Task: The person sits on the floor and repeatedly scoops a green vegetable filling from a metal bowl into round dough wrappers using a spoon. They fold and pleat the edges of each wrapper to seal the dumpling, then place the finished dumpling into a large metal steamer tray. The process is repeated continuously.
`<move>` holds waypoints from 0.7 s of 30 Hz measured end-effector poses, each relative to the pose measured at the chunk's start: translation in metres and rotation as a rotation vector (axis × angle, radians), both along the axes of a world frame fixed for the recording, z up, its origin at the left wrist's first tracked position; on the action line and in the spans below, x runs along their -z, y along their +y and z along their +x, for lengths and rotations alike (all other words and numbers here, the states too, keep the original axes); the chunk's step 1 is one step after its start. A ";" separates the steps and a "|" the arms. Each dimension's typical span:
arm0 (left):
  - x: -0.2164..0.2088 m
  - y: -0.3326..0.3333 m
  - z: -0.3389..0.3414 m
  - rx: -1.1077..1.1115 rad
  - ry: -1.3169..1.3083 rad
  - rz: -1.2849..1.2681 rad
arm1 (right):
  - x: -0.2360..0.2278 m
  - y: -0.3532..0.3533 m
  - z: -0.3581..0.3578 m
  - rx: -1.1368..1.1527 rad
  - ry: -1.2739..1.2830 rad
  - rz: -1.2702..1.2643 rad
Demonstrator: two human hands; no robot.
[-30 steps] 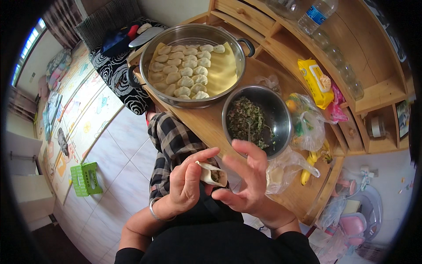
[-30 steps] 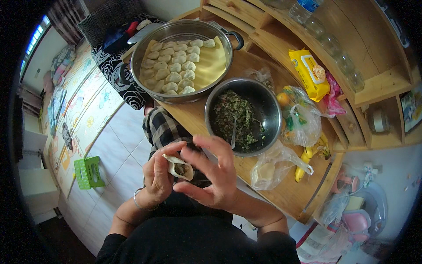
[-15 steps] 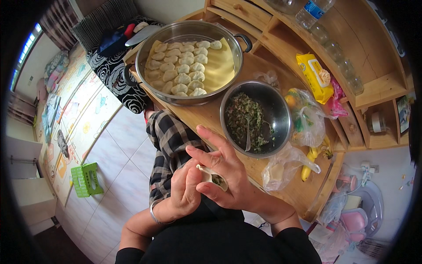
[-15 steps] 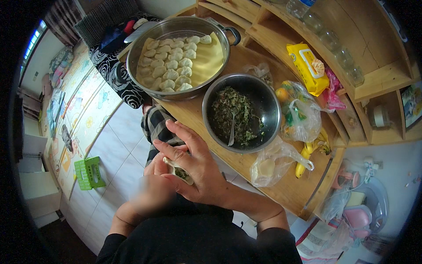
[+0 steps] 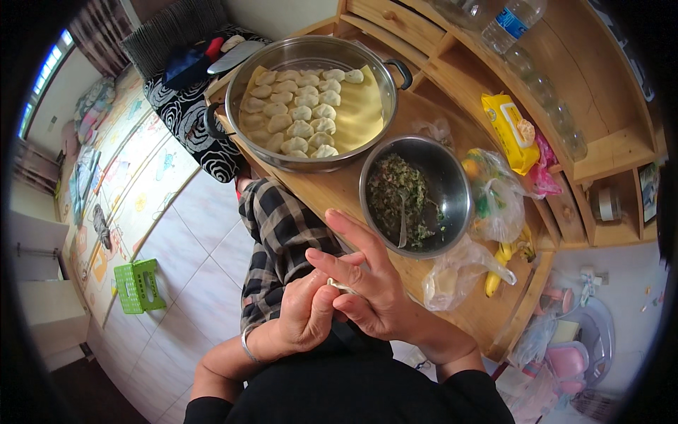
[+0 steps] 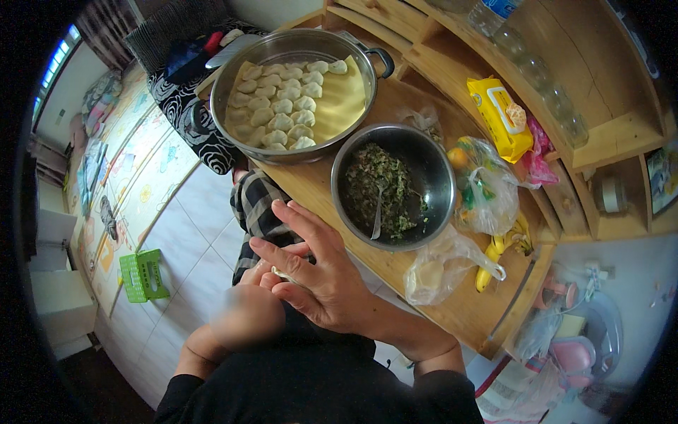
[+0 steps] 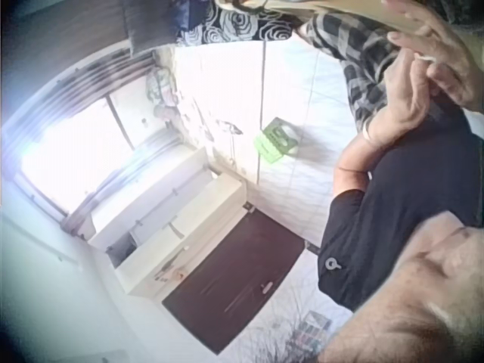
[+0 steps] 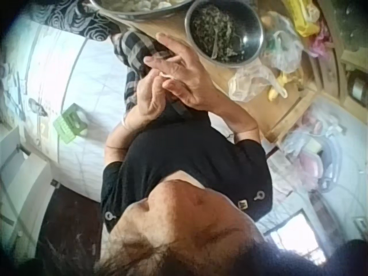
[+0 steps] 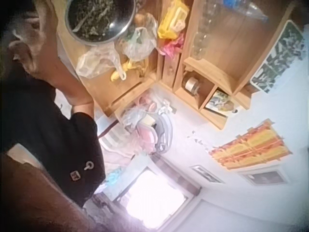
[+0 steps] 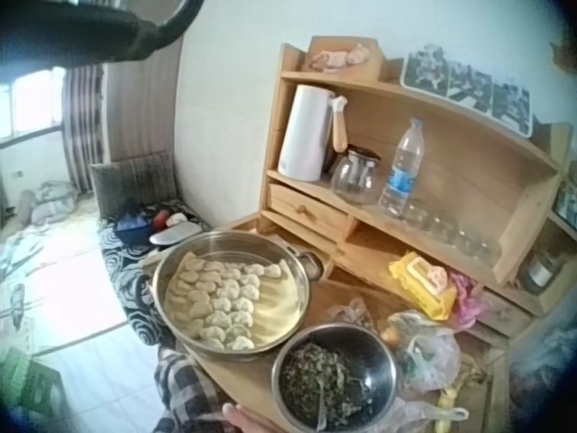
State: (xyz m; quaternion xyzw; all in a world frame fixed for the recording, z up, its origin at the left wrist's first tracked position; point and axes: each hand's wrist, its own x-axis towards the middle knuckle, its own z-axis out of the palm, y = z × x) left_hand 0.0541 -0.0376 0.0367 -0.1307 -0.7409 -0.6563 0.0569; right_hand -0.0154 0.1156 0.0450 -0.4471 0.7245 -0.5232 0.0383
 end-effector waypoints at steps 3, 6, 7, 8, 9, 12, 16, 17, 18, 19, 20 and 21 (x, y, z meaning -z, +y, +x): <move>0.000 -0.003 -0.002 0.041 -0.024 0.036 | 0.000 0.001 0.002 -0.040 -0.094 -0.018; 0.003 -0.006 -0.003 0.055 0.047 -0.066 | -0.003 0.003 0.003 -0.058 -0.091 0.005; 0.004 -0.007 -0.003 0.055 0.089 -0.125 | -0.001 0.003 0.004 -0.056 -0.088 -0.001; 0.004 -0.007 -0.003 0.046 0.140 -0.162 | 0.000 0.003 0.005 -0.056 -0.087 -0.009; 0.004 -0.008 -0.004 0.037 0.192 -0.199 | 0.001 0.004 0.005 -0.049 -0.055 -0.002; 0.012 -0.007 -0.008 0.032 0.341 -0.159 | 0.003 0.004 0.005 -0.043 0.040 0.003; 0.012 -0.010 -0.007 0.067 0.415 -0.179 | 0.007 0.004 0.005 -0.079 0.143 0.026; 0.013 -0.009 -0.009 0.024 0.527 -0.198 | 0.006 0.004 0.005 -0.091 0.168 0.046; 0.017 -0.010 -0.008 0.038 0.573 -0.241 | 0.005 0.004 0.005 -0.122 0.210 0.048; 0.022 -0.012 -0.006 0.051 0.618 -0.286 | 0.004 0.004 0.005 -0.153 0.253 0.050; 0.022 -0.012 -0.004 0.060 0.656 -0.299 | 0.002 0.004 0.005 -0.178 0.297 0.054; 0.022 -0.012 -0.003 0.068 0.696 -0.312 | 0.000 0.001 0.006 -0.182 0.313 -0.009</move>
